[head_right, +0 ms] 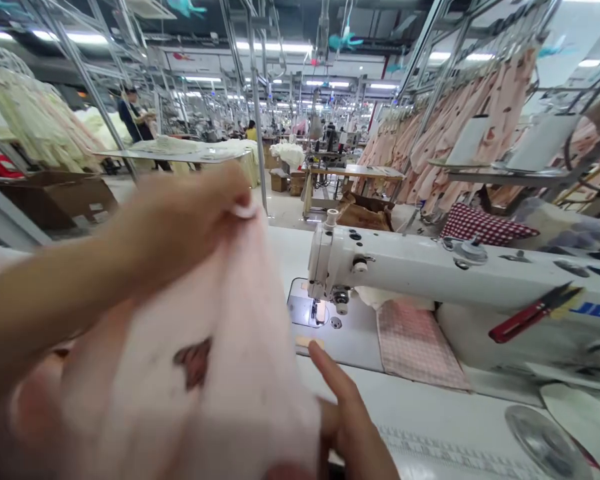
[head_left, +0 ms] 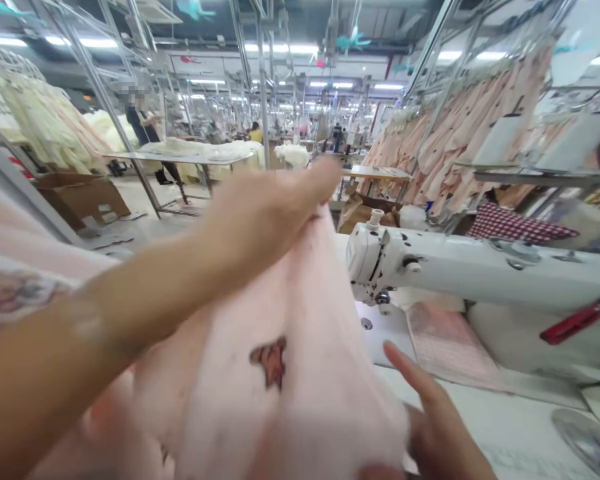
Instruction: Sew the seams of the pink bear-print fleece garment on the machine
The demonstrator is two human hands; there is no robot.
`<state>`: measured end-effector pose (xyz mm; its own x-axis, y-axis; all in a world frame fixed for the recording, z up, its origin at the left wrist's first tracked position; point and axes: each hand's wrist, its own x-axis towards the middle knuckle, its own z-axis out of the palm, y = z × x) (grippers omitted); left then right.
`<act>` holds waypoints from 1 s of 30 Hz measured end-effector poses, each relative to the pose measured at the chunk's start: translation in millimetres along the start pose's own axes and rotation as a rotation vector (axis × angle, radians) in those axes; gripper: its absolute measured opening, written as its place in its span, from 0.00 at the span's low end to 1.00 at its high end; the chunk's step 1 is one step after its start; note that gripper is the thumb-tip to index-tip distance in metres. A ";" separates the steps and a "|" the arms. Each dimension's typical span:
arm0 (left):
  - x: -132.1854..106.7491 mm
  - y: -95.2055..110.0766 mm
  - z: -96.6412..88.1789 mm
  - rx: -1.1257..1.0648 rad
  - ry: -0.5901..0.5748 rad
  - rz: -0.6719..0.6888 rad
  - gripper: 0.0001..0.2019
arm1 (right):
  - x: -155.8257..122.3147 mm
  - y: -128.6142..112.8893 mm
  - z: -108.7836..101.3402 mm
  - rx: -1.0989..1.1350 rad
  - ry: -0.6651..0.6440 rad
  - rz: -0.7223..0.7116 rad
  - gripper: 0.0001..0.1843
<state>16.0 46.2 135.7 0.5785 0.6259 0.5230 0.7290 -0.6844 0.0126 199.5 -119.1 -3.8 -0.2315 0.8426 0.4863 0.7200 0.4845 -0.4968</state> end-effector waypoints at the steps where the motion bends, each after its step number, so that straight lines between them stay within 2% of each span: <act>1: 9.4 -2.3 19.4 0.076 -0.066 -0.017 0.11 | -6.9 11.6 2.5 -0.013 0.001 0.054 0.39; 3: 17.5 -4.4 63.2 0.112 -0.138 -0.018 0.10 | -19.6 37.9 5.4 -0.093 -0.012 0.119 0.28; 6: 2.6 0.1 121.4 0.028 -0.278 0.077 0.08 | -33.8 68.4 7.4 -0.189 -0.104 0.124 0.10; 7: -6.6 3.1 135.4 -0.020 -0.341 0.136 0.07 | -36.1 73.6 8.6 -0.196 -0.142 0.119 0.07; 9: -24.7 9.4 154.4 -0.119 -0.457 0.256 0.06 | -35.8 77.7 13.3 -0.218 -0.204 0.089 0.07; 11: -37.1 13.2 163.3 -0.187 -0.531 0.328 0.07 | -29.8 77.1 21.6 -0.243 -0.239 0.048 0.11; 14: -41.4 12.3 164.3 -0.240 -0.579 0.353 0.04 | -16.8 75.9 35.4 -0.287 -0.264 0.055 0.15; 19: -35.0 7.0 160.2 -0.293 -0.591 0.276 0.03 | -7.6 73.9 45.4 -0.327 -0.229 0.059 0.10; 24: -42.3 9.2 175.9 -0.322 -0.568 0.236 0.05 | -7.2 61.7 58.7 -0.332 -0.144 -0.220 0.16; 26: -46.3 10.0 182.5 -0.333 -0.554 0.225 0.05 | -4.4 56.0 64.2 -0.266 -0.164 -0.229 0.14; 28: -49.3 10.5 185.6 -0.345 -0.544 0.217 0.05 | 0.1 51.6 64.3 -0.117 -0.147 -0.157 0.10; 30: -51.1 10.8 185.5 -0.361 -0.540 0.221 0.05 | 4.9 49.8 58.8 0.029 -0.100 -0.116 0.10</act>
<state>62.2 76.2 -49.0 0.8693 0.4918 0.0490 0.4594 -0.8407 0.2865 195.7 -77.0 -68.4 -0.3776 0.7989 0.4681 0.6657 0.5856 -0.4625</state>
